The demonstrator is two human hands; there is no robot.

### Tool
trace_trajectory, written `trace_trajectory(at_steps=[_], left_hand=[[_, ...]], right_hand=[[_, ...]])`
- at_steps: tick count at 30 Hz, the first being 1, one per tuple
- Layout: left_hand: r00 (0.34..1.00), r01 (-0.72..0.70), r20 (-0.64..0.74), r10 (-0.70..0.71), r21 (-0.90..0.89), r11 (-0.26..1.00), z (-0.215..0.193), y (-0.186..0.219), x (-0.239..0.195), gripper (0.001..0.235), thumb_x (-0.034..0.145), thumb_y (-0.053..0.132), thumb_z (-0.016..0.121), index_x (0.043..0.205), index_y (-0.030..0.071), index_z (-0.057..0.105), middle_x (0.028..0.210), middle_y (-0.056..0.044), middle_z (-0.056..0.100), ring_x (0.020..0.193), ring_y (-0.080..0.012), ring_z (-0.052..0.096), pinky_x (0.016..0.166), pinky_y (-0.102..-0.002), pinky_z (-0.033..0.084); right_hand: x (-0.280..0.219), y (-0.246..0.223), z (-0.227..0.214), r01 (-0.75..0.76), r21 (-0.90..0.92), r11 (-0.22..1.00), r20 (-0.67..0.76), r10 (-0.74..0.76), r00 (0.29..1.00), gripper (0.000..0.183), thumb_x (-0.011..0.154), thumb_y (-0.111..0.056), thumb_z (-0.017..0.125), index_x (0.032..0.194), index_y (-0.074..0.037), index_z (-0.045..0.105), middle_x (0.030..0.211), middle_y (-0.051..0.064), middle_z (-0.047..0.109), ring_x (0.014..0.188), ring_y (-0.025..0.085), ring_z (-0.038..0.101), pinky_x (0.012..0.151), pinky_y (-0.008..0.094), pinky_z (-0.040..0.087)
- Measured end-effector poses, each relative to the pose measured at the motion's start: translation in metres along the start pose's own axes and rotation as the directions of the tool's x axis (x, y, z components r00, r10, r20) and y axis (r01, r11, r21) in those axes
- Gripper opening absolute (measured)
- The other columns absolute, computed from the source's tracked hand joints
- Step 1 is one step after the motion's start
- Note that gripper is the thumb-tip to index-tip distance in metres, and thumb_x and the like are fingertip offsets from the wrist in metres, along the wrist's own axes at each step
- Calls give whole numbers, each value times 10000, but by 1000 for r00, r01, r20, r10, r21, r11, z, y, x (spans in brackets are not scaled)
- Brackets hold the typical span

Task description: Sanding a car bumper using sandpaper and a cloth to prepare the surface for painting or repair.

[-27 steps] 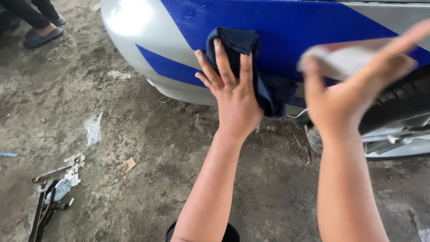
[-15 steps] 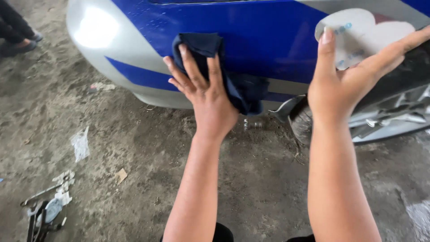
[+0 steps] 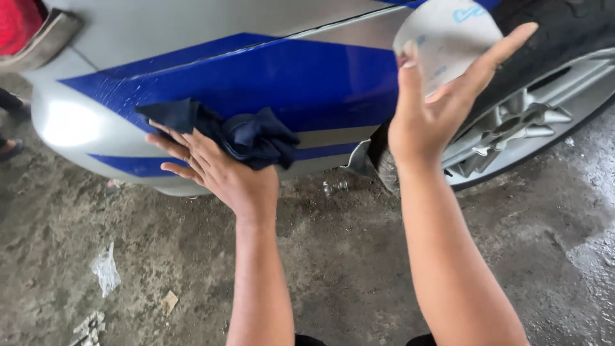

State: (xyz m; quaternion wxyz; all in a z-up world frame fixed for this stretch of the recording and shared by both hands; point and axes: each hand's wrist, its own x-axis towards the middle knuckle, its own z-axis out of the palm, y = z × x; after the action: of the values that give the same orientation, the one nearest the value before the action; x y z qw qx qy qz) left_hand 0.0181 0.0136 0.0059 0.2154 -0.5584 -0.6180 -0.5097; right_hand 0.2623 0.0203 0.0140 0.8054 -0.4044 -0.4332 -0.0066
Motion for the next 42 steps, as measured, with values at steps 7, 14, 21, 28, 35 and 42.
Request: trace_trajectory(at_steps=[7, 14, 21, 28, 35, 42], left_hand=[[943, -220, 264, 200, 47, 974, 1, 98, 0, 1073, 933, 642, 946, 1619, 145, 288, 1731, -182, 134, 1626, -434, 22, 1382, -672, 28], [784, -497, 561, 266, 310, 811, -23, 111, 44, 1037, 888, 864, 453, 1676, 241, 195, 1713, -103, 103, 1600, -323, 106, 1289, -576, 47], [970, -195, -120, 212, 139, 971, 11, 5, 36, 989, 1113, 759, 660, 1722, 223, 94, 1801, -87, -39, 1744, -285, -10, 1527, -507, 81], [969, -224, -72, 238, 167, 960, 18, -6, 4, 1226, 1050, 849, 698, 1717, 252, -139, 1809, -55, -112, 1714, -341, -79, 1492, -594, 23], [973, -219, 71, 218, 5, 976, -5, 9, -19, 1257, 984, 758, 809, 1683, 136, -30, 1754, -168, -165, 1665, -429, -136, 1464, -651, 52], [966, -172, 168, 195, -141, 975, -27, 3, -8, 982, 975, 710, 694, 1629, 93, 299, 1732, -239, 37, 1639, -485, -35, 1397, -708, 138]], right_hand=[[14, 14, -28, 79, -183, 980, 26, -75, 997, 992, 1114, -677, 553, 1800, -309, -61, 1899, -164, -151, 1925, 78, 140, 1730, 375, 198], [24, -1, -30, 148, -256, 955, 153, -111, 982, 1017, 1144, -267, 924, 1733, -164, 100, 1861, -7, 26, 1670, 305, 408, 1490, 419, 402], [34, -24, -26, 292, -190, 937, 242, -243, 939, 672, 1218, -126, 654, 1694, -227, 190, 1512, 182, 408, 1461, 301, 484, 1293, 403, 436], [28, -27, -21, 344, -210, 915, 334, -264, 905, 602, 1214, -12, 660, 1691, -212, 350, 1722, 123, 250, 1495, 368, 529, 1031, 380, 741], [-7, -28, 10, 572, -385, 724, 401, -427, 811, 516, 1130, -157, 467, 1525, -332, 749, 1744, 120, 39, 1672, 477, 254, 1417, 651, 400], [-54, -51, 65, 743, -269, 613, 483, -581, 655, 365, 1175, -340, 440, 1436, -434, 678, 1661, 69, 276, 1562, 448, 191, 1297, 689, 247]])
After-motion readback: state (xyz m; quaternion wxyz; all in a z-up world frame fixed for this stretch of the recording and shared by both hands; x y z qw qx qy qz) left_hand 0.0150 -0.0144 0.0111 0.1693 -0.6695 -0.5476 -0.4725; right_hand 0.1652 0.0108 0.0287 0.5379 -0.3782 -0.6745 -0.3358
